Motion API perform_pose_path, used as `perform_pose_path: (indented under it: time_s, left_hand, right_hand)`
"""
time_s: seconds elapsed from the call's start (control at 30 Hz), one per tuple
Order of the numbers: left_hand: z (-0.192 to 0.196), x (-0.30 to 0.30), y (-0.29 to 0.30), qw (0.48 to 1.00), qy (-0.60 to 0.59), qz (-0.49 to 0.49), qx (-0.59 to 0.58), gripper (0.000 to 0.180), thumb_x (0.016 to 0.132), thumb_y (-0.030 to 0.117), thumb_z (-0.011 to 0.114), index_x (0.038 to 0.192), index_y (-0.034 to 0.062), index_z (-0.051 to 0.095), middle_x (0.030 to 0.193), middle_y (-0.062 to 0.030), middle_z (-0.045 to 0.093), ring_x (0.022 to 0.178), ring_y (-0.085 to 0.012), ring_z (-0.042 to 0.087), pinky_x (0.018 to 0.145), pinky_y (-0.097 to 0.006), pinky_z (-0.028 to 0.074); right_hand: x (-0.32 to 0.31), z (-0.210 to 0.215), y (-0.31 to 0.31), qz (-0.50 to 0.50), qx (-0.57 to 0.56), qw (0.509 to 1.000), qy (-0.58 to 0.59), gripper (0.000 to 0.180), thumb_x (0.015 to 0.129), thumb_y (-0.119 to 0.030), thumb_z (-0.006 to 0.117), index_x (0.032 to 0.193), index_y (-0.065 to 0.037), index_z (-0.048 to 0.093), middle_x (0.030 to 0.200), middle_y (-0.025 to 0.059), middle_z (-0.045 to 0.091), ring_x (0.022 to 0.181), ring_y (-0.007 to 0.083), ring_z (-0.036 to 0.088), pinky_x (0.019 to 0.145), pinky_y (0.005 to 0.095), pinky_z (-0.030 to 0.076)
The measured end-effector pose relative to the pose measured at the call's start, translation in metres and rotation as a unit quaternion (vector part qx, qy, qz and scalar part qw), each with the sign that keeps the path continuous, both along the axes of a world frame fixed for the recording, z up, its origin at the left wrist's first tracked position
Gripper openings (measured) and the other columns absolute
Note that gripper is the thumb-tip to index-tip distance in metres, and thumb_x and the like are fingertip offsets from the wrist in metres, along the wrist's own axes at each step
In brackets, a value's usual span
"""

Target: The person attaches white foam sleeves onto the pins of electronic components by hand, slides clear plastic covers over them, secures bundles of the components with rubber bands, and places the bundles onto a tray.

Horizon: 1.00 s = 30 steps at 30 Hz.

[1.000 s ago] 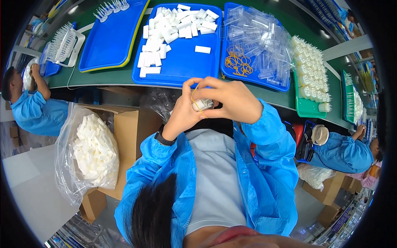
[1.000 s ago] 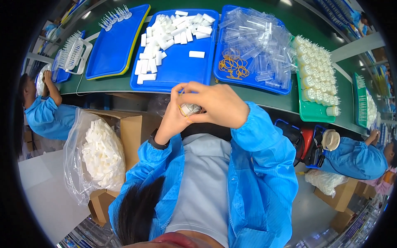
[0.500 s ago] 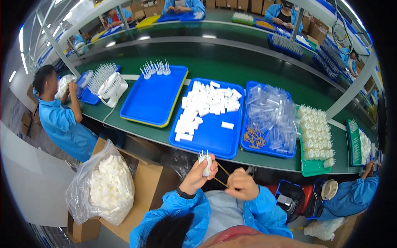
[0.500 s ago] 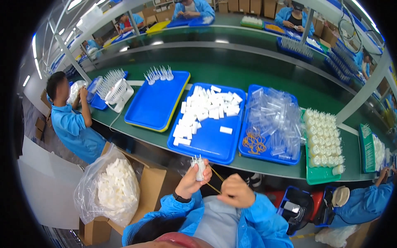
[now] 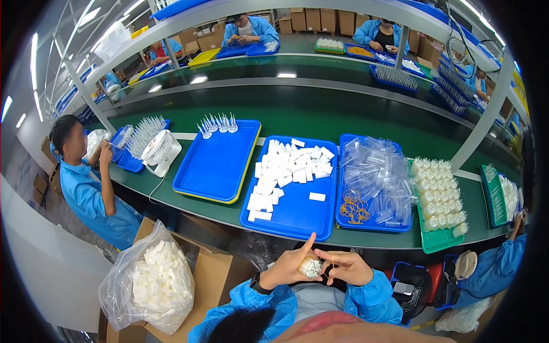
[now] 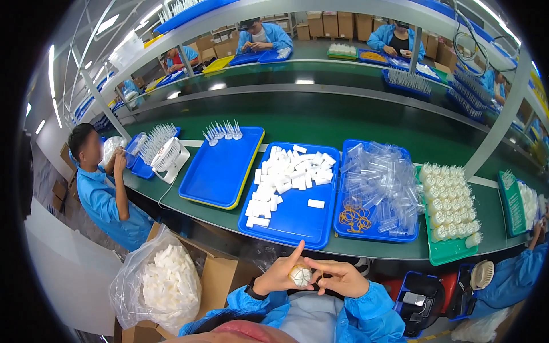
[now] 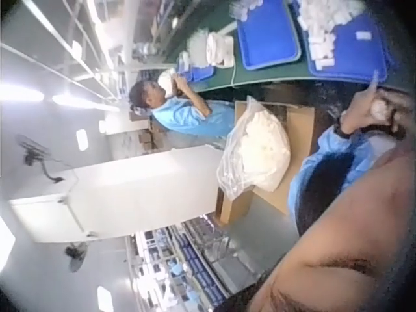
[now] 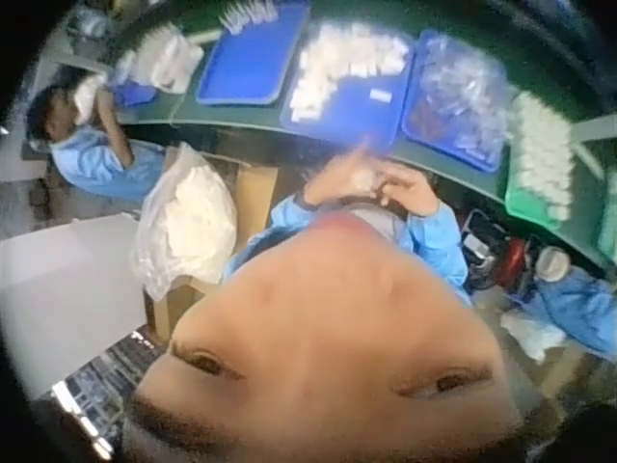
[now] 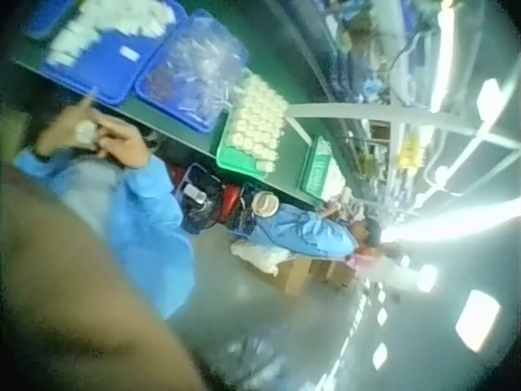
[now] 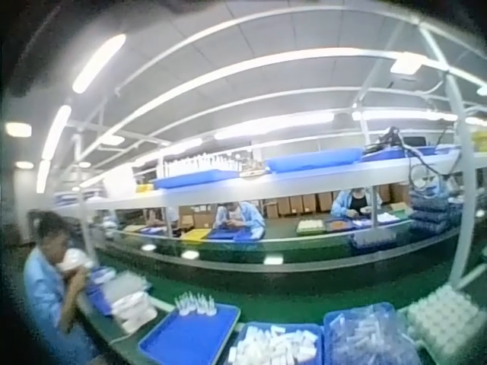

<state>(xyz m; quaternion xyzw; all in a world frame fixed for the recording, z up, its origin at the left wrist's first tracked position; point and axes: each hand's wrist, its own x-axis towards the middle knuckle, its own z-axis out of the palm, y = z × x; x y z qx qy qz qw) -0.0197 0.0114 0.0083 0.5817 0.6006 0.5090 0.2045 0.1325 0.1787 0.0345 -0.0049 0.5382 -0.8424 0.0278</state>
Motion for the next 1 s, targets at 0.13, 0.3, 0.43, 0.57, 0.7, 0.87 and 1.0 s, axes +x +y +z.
perform_pose_path:
  time_s: [0.13, 0.3, 0.43, 0.57, 0.7, 0.87, 1.0]
  left_hand:
    - [-0.007, -0.002, 0.002, 0.988, 0.107, 0.025, -0.105, 0.111, 0.072, 0.024, 0.079, 0.150, 0.0034, 0.003, 0.102, -0.0163, 0.064, 0.088, -0.0348, 0.065, 0.071, -0.039, 0.052]
    - [-0.019, 0.010, -0.001, 0.983, 0.104, 0.056, -0.140, 0.109, 0.073, 0.020, 0.076, 0.150, 0.0036, 0.001, 0.099, -0.0167, 0.064, 0.087, -0.0357, 0.065, 0.069, -0.040, 0.052]
    - [-0.024, 0.021, 0.008, 0.980, -0.023, 0.104, -0.170, 0.107, 0.073, 0.012, 0.075, 0.151, 0.0062, 0.001, 0.094, -0.0161, 0.065, 0.086, -0.0325, 0.066, 0.071, -0.037, 0.052]
    - [-0.029, 0.024, 0.013, 0.985, -0.172, 0.009, -0.031, 0.095, 0.078, 0.009, 0.073, 0.151, 0.0077, 0.013, 0.112, -0.0090, 0.060, 0.089, -0.0200, 0.062, 0.079, -0.033, 0.050]
    - [-0.027, 0.033, 0.012, 0.865, -0.500, -0.044, -0.005, 0.053, 0.088, 0.030, 0.068, 0.127, 0.0019, 0.045, 0.100, -0.0075, 0.059, 0.079, -0.0123, 0.057, 0.068, -0.025, 0.048]
    - [-0.020, 0.040, 0.018, 0.809, -0.588, -0.001, -0.017, 0.060, 0.093, 0.059, 0.043, 0.104, 0.0017, 0.053, 0.086, -0.0064, 0.057, 0.083, -0.0182, 0.058, 0.074, -0.031, 0.049]
    - [-0.033, 0.037, 0.020, 0.782, -0.622, -0.036, -0.035, 0.059, 0.097, 0.057, 0.033, 0.114, 0.0028, 0.048, 0.087, -0.0092, 0.057, 0.083, -0.0205, 0.057, 0.073, -0.034, 0.048]
  right_hand:
    - [-0.010, 0.019, -0.009, -0.021, 0.210, 0.977, 0.012, 0.049, 0.084, 0.002, 0.066, 0.131, -0.006, 0.054, 0.121, 0.0128, 0.056, 0.095, 0.0178, 0.063, 0.074, 0.0243, 0.056]
    - [-0.017, 0.011, -0.024, -0.098, 0.416, 0.902, 0.058, 0.030, 0.076, -0.009, 0.073, 0.105, -0.007, 0.065, 0.106, 0.0076, 0.058, 0.081, 0.0200, 0.065, 0.068, 0.0283, 0.056]
    - [-0.017, 0.002, -0.031, -0.200, 0.501, 0.838, 0.080, 0.026, 0.072, -0.016, 0.075, 0.096, -0.009, 0.065, 0.098, 0.0063, 0.058, 0.075, 0.0224, 0.063, 0.063, 0.0317, 0.053]
    - [-0.014, -0.004, -0.031, -0.269, 0.481, 0.827, 0.109, 0.035, 0.073, -0.019, 0.076, 0.104, -0.007, 0.065, 0.102, 0.0081, 0.060, 0.085, 0.0256, 0.060, 0.075, 0.0337, 0.049]
    - [-0.008, -0.004, -0.025, -0.291, 0.507, 0.794, 0.164, 0.063, 0.071, -0.030, 0.078, 0.125, -0.008, 0.057, 0.120, 0.0089, 0.055, 0.110, 0.0302, 0.049, 0.093, 0.0405, 0.038]
    - [-0.009, -0.020, -0.032, -0.280, 0.571, 0.758, 0.145, 0.069, 0.064, -0.025, 0.080, 0.128, -0.012, 0.056, 0.126, 0.0078, 0.052, 0.118, 0.0303, 0.047, 0.096, 0.0431, 0.036]
    - [-0.002, -0.020, -0.026, -0.307, 0.565, 0.753, 0.137, 0.070, 0.062, -0.024, 0.081, 0.127, -0.013, 0.056, 0.122, 0.0064, 0.054, 0.115, 0.0279, 0.049, 0.094, 0.0419, 0.037]
